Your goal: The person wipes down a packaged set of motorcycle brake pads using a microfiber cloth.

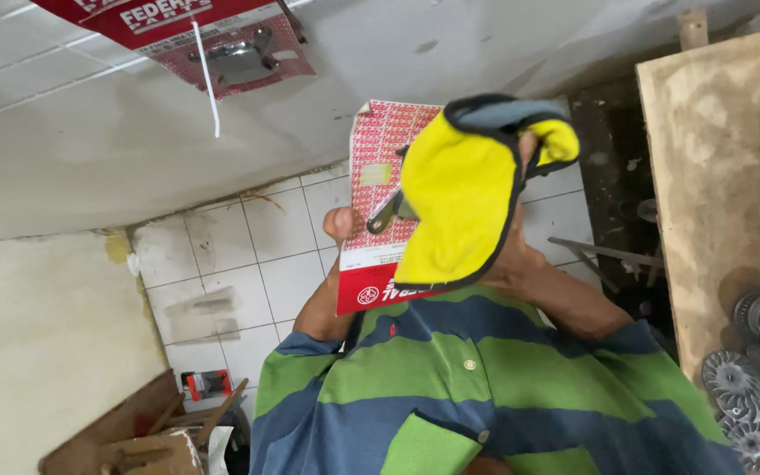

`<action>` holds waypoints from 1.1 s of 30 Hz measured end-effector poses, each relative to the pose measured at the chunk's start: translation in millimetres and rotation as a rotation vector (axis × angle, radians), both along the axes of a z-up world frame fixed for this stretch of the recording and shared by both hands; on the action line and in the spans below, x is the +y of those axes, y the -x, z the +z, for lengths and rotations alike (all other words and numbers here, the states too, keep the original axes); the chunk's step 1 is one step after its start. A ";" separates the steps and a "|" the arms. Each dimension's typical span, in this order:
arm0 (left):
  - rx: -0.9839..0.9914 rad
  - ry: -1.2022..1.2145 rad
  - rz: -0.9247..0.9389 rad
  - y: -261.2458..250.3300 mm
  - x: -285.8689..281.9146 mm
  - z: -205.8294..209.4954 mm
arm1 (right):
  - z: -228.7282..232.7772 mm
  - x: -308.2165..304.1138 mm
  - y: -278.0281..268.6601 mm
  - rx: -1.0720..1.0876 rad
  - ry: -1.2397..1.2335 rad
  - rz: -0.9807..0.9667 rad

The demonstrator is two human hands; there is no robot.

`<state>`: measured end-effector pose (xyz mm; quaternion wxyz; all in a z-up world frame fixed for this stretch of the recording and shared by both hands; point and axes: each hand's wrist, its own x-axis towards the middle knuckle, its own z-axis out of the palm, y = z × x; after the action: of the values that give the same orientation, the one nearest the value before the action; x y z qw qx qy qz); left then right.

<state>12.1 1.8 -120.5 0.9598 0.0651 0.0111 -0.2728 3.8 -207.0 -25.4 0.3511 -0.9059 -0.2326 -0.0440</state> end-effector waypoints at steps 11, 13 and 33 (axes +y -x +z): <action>-0.071 -0.124 0.167 -19.6 -8.8 42.8 | 15.5 -7.7 -2.9 -0.187 0.264 0.124; -0.076 -0.147 0.174 -26.4 -8.5 42.3 | 22.6 -10.6 -5.2 -0.140 0.162 0.174; 0.011 -0.143 0.089 -46.8 -25.6 26.4 | 28.6 -8.0 -5.5 -0.145 0.178 0.122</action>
<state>59.0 -23.7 -94.1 0.9638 0.1313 0.0385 -0.2289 9.3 -215.0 3.3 0.2538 -0.9121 -0.3149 -0.0673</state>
